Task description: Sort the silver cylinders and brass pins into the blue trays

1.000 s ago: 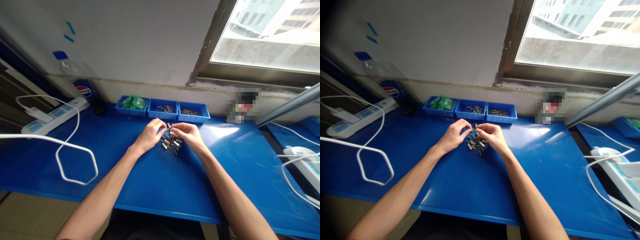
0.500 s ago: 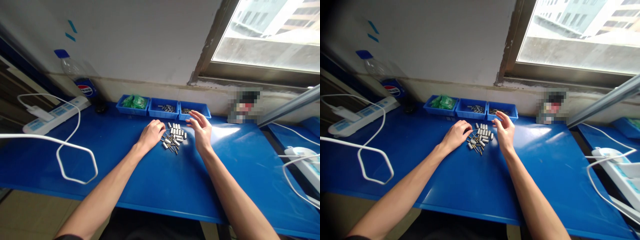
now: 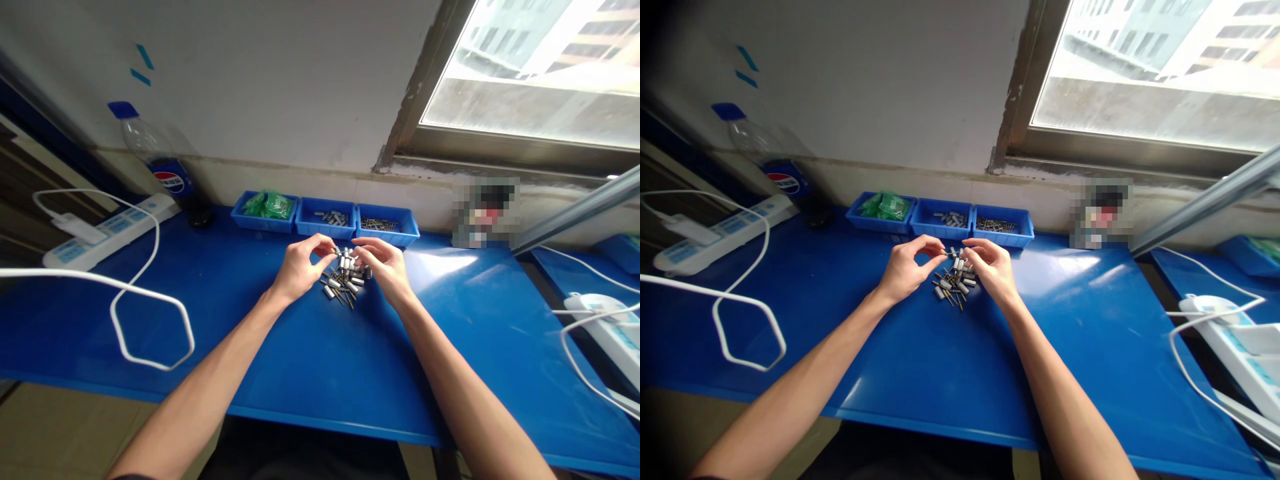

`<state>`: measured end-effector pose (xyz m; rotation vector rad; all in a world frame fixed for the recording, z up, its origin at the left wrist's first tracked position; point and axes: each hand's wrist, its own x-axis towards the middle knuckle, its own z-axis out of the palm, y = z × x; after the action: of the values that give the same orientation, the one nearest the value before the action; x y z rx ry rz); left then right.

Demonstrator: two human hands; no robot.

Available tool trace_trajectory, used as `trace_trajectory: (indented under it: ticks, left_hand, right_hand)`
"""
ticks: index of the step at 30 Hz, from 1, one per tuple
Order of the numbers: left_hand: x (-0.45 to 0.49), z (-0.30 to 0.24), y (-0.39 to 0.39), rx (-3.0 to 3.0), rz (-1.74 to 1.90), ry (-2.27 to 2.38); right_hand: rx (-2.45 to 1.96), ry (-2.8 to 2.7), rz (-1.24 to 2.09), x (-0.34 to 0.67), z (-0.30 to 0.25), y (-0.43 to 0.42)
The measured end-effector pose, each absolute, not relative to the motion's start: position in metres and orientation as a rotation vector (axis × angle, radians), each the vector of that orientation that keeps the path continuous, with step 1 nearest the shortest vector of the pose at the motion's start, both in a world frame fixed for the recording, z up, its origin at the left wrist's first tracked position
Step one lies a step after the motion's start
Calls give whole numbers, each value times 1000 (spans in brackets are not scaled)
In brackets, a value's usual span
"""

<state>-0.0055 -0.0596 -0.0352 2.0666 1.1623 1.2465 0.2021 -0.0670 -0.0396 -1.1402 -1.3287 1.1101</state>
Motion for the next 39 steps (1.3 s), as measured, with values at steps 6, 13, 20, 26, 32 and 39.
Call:
trace_trajectory:
  ticks: [6, 13, 20, 26, 32, 39]
  left_hand:
    - [-3, -36, -62, 2074, 1220, 1126]
    - [-4, -44, -60, 2206, 974, 1160]
    - [4, -42, -68, 2387, 802, 918]
    - [5, -45, -66, 2419, 766, 951]
    - [3, -45, -65, 2346, 924, 1105]
    - [3, -38, -64, 1905, 1155, 1184]
  right_hand:
    - [-1129, -1326, 1260, 198, -39, -69]
    - [-1168, -1236, 987, 204, -40, -65]
    - [-1126, -1156, 815, 210, -48, -58]
    - [-1144, -1139, 869, 209, -46, -59]
    - [-1146, -1146, 900, 207, -43, -61]
    - [-1140, -1183, 972, 208, -43, -62]
